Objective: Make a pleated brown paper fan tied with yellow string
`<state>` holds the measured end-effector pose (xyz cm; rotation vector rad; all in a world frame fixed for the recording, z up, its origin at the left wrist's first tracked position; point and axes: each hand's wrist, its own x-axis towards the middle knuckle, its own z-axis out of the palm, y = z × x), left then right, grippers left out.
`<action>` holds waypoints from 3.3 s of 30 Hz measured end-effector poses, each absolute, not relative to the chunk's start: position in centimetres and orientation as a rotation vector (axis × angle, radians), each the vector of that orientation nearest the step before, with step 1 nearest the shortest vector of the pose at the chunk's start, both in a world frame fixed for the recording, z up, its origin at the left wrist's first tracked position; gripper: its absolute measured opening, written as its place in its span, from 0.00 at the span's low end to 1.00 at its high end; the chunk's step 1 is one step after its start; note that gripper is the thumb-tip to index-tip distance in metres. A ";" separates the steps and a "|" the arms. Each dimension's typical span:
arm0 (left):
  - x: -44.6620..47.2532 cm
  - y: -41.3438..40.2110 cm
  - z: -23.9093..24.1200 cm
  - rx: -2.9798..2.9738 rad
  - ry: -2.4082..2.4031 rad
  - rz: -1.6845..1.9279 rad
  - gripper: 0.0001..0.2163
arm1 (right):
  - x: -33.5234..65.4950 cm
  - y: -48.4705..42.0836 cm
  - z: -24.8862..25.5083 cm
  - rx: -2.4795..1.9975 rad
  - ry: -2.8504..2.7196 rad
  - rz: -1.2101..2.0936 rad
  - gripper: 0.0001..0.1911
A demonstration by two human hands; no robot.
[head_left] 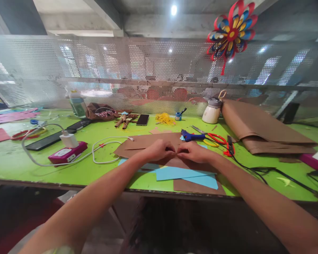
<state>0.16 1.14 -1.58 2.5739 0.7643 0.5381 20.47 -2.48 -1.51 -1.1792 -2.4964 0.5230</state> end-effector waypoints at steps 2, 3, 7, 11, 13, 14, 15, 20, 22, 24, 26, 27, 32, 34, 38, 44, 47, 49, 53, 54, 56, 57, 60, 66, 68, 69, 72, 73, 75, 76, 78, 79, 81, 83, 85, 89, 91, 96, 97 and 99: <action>0.1 1.3 -1.7 2.588 0.803 0.503 0.09 | 20.5 -2.4 -1.6 -1.188 -2.498 0.496 0.12; 0.1 1.4 -1.7 2.599 0.810 0.485 0.09 | 20.5 -2.3 -1.7 -1.186 -2.503 0.480 0.11; 0.1 1.2 -1.4 2.646 0.804 0.409 0.10 | 20.5 -2.3 -1.9 -1.159 -2.522 0.403 0.10; 0.1 1.1 -1.2 2.616 0.823 0.348 0.09 | 20.7 -2.3 -2.0 -1.154 -2.538 0.351 0.08; 0.0 1.1 -1.1 2.564 0.850 0.323 0.09 | 20.8 -2.3 -2.1 -1.156 -2.544 0.327 0.08; -0.1 1.2 -1.1 2.541 0.869 0.314 0.09 | 20.8 -2.3 -2.1 -1.159 -2.545 0.314 0.07; -0.2 1.2 -1.2 2.523 0.889 0.307 0.09 | 20.9 -2.3 -2.1 -1.164 -2.549 0.302 0.07; -0.3 1.3 -0.9 2.497 0.938 0.268 0.13 | 20.8 -2.6 -1.9 -1.210 -2.578 0.208 0.05; -0.3 1.1 -0.7 2.521 0.936 0.239 0.12 | 20.6 -2.8 -1.8 -1.226 -2.592 0.154 0.05; -0.4 0.9 -0.3 2.559 0.943 0.200 0.10 | 20.5 -3.0 -1.6 -1.221 -2.614 0.128 0.05; -0.5 0.8 0.0 2.592 0.942 0.166 0.09 | 20.4 -3.2 -1.4 -1.207 -2.642 0.135 0.05; -0.6 0.7 0.2 2.608 0.936 0.153 0.09 | 20.4 -3.2 -1.2 -1.203 -2.654 0.142 0.05; -0.9 0.4 0.7 2.686 0.890 0.088 0.11 | 20.5 -3.6 -0.6 -1.229 -2.676 0.167 0.06; -1.1 0.3 0.9 2.683 0.858 0.050 0.12 | 20.6 -3.7 -0.4 -1.234 -2.685 0.196 0.06; -1.0 0.1 1.1 2.681 0.895 0.010 0.10 | 20.6 -3.8 -0.2 -1.217 -2.707 0.192 0.06; -0.2 0.0 0.3 2.821 0.963 0.160 0.05 | 19.4 -3.9 -1.1 -1.270 -2.648 -0.026 0.07; -0.4 0.2 0.2 2.806 0.959 0.128 0.05 | 19.4 -3.9 -1.2 -1.277 -2.647 -0.003 0.05; -0.8 0.3 0.2 2.779 0.925 0.075 0.06 | 19.7 -4.0 -1.0 -1.305 -2.652 0.083 0.04; -1.3 0.4 0.4 2.805 0.833 0.048 0.07 | 20.4 -4.4 -0.4 -1.376 -2.680 0.162 0.05; -1.3 0.3 0.5 2.816 0.840 0.047 0.07 | 20.5 -4.5 -0.3 -1.394 -2.684 0.141 0.05; -1.2 0.1 0.6 2.834 0.873 0.019 0.07 | 20.4 -5.0 -0.2 -1.414 -2.701 0.052 0.03; -1.1 0.0 0.6 2.848 0.886 0.005 0.06 | 20.3 -5.2 -0.2 -1.412 -2.716 -0.014 0.03; -0.8 -0.3 0.7 2.909 0.893 -0.003 0.06 | 19.7 -6.0 -0.3 -1.388 -2.758 -0.251 0.02; -0.6 -0.4 0.2 2.990 0.920 0.020 0.04 | 18.2 -7.3 -0.8 -1.253 -2.779 -0.577 0.07; -0.5 -0.6 0.3 3.001 0.918 0.038 0.05 | 18.1 -7.5 -0.9 -1.233 -2.776 -0.625 0.08; -0.4 -0.6 0.4 2.994 0.917 0.050 0.06 | 18.2 -7.5 -1.0 -1.237 -2.769 -0.632 0.08; -0.2 -1.0 0.9 2.901 0.856 0.070 0.06 | 18.7 -7.3 -0.9 -1.292 -2.725 -0.591 0.06; -0.1 -1.0 1.1 2.836 0.828 0.070 0.07 | 18.9 -7.2 -0.8 -1.320 -2.708 -0.570 0.06; -0.1 -0.9 1.5 2.681 0.790 0.093 0.11 | 19.2 -7.0 -0.7 -1.382 -2.667 -0.550 0.06; -0.2 -0.8 1.6 2.609 0.778 0.116 0.13 | 19.2 -6.8 -0.6 -1.414 -2.641 -0.554 0.07; -0.3 -0.3 1.6 2.495 0.759 0.170 0.18 | 19.1 -6.7 -0.5 -1.450 -2.594 -0.567 0.08; -0.4 -0.1 1.6 2.448 0.740 0.191 0.20 | 19.0 -6.6 -0.4 -1.450 -2.571 -0.574 0.08; -0.7 0.4 1.3 2.334 0.697 0.214 0.20 | 18.8 -6.5 -0.4 -1.405 -2.539 -0.593 0.08; -0.9 0.7 1.1 2.190 0.663 0.223 0.19 | 18.6 -6.4 -0.5 -1.325 -2.515 -0.629 0.08; -0.9 0.6 0.9 2.036 0.655 0.238 0.17 | 18.6 -6.2 -0.7 -1.243 -2.499 -0.656 0.08; -0.9 0.2 1.2 1.864 0.690 0.246 0.14 | 18.7 -5.7 -1.0 -1.160 -2.453 -0.613 0.09; -1.0 0.1 1.4 1.867 0.707 0.235 0.14 | 18.8 -5.5 -1.0 -1.141 -2.422 -0.546 0.10; -1.3 0.5 1.4 1.981 0.715 0.295 0.14 | 19.1 -5.0 -0.9 -1.019 -2.285 -0.067 0.08; -1.4 0.6 1.4 2.021 0.708 0.303 0.14 | 19.3 -4.8 -0.8 -1.007 -2.234 0.066 0.11; -1.4 0.6 1.5 2.096 0.691 0.323 0.15 | 19.4 -4.5 -0.6 -1.045 -2.107 0.305 0.18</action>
